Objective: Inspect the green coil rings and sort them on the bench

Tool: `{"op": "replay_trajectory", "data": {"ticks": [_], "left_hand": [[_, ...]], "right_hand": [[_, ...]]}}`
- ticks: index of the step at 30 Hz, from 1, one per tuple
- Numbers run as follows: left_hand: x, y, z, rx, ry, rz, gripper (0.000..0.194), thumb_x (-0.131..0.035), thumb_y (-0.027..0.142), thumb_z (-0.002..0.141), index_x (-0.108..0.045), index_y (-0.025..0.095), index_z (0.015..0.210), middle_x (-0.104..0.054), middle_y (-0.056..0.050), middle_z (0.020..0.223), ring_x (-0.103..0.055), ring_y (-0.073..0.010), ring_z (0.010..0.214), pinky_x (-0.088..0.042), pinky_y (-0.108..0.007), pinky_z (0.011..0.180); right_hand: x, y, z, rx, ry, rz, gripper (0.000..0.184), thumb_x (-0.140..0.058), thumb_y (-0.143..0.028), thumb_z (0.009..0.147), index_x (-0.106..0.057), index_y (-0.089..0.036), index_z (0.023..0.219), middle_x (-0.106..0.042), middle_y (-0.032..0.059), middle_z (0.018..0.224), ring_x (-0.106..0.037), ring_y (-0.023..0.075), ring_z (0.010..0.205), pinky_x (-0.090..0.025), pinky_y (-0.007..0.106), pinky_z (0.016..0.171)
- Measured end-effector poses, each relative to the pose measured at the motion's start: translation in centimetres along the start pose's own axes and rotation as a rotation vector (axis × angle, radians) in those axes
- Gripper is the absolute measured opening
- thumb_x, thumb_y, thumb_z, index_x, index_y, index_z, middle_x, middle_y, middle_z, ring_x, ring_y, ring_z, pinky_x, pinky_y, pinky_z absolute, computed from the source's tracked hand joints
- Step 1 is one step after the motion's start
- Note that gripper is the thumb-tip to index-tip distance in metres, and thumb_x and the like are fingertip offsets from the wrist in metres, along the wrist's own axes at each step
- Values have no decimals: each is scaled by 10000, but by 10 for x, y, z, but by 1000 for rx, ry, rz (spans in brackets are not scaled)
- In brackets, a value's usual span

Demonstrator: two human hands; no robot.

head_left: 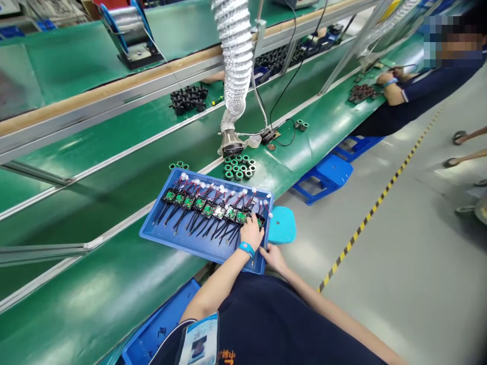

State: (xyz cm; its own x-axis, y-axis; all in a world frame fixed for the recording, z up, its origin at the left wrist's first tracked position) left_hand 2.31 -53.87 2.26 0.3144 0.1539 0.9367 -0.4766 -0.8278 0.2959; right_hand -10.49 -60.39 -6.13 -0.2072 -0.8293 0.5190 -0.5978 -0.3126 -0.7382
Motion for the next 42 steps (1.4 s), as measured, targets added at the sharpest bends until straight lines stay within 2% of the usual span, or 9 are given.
{"op": "replay_trajectory", "data": {"ticks": [5, 8, 16, 23, 31, 34, 37, 40, 42], "left_hand": [[-8, 7, -1, -58, -3, 117, 663, -517, 429, 923, -274, 149, 1473, -445, -180, 1314, -647, -182, 819, -539, -287, 700], [-11, 5, -7, -106, 12, 202, 666, -510, 407, 929, -276, 123, 1485, -390, -203, 1379, -623, -195, 892, -546, -286, 726], [-18, 5, -4, -186, -22, 298, 489, -547, 300, 910, -513, 6, 1300, -439, -240, 1278, -542, -272, 1049, -541, -324, 790], [-22, 3, -9, -180, -43, 321, 815, -658, 348, 848, -229, 149, 1512, -476, -169, 1179, -595, -208, 878, -542, -279, 688], [-24, -1, 17, -199, -79, 317, 659, -493, 283, 945, -193, 182, 1523, -538, -116, 1006, -636, -170, 732, -530, -264, 631], [-17, 4, 16, -192, -86, 298, 679, -520, 334, 938, -209, 147, 1513, -554, -99, 936, -630, -169, 696, -524, -268, 630], [0, 3, 10, -199, -31, 270, 644, -480, 409, 953, -242, 157, 1496, -547, -129, 1042, -626, -200, 854, -528, -281, 710], [22, -11, 13, -78, 129, 193, 605, -475, 455, 943, -325, 158, 1448, -477, -167, 1215, -543, -269, 1095, -514, -336, 845], [32, -24, 21, 26, 182, 131, 581, -545, 424, 908, -394, 144, 1394, -435, -178, 1264, -527, -286, 1114, -508, -354, 861]], "right_hand": [[3, -2, 2, -5, -6, -23, 313, -493, -439, 776, -409, -202, 589, -452, -24, 528, -401, 116, 518, -277, 239, 512], [5, -4, 3, -10, 1, -45, 310, -526, -398, 787, -404, -203, 579, -430, -38, 514, -380, 106, 503, -264, 242, 515], [7, -3, 6, -19, -4, -97, 340, -599, -300, 820, -392, -197, 571, -409, -62, 535, -376, 96, 512, -287, 238, 546], [7, -2, 8, 6, -9, -108, 342, -577, -292, 841, -377, -199, 579, -392, -65, 547, -378, 101, 525, -291, 244, 562], [11, -6, 7, 4, 3, -101, 300, -544, -341, 804, -396, -208, 579, -454, -32, 567, -395, 111, 537, -291, 252, 555], [11, -6, 7, -8, 1, -105, 303, -527, -357, 805, -382, -214, 581, -434, -35, 548, -389, 114, 526, -281, 256, 548], [11, -6, 8, -20, 4, -104, 309, -530, -361, 800, -360, -218, 585, -406, -44, 538, -381, 114, 522, -273, 257, 550], [10, -5, 8, -31, 13, -98, 321, -538, -366, 798, -345, -222, 587, -384, -51, 532, -376, 115, 522, -264, 259, 550], [10, -5, 8, -37, 18, -94, 324, -543, -365, 796, -341, -223, 588, -383, -53, 531, -372, 115, 523, -260, 258, 551]]}}
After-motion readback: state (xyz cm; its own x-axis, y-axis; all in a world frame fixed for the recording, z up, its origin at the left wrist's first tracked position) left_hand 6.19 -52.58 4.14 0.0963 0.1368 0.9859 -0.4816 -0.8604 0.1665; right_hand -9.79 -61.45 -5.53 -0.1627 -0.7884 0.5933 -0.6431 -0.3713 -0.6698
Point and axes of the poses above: each hand's wrist, its own z-axis towards the middle knuckle, its own x-axis out of the back of the hand, y = z × x, the point moved 2 cm from there along z, towards the middle knuckle
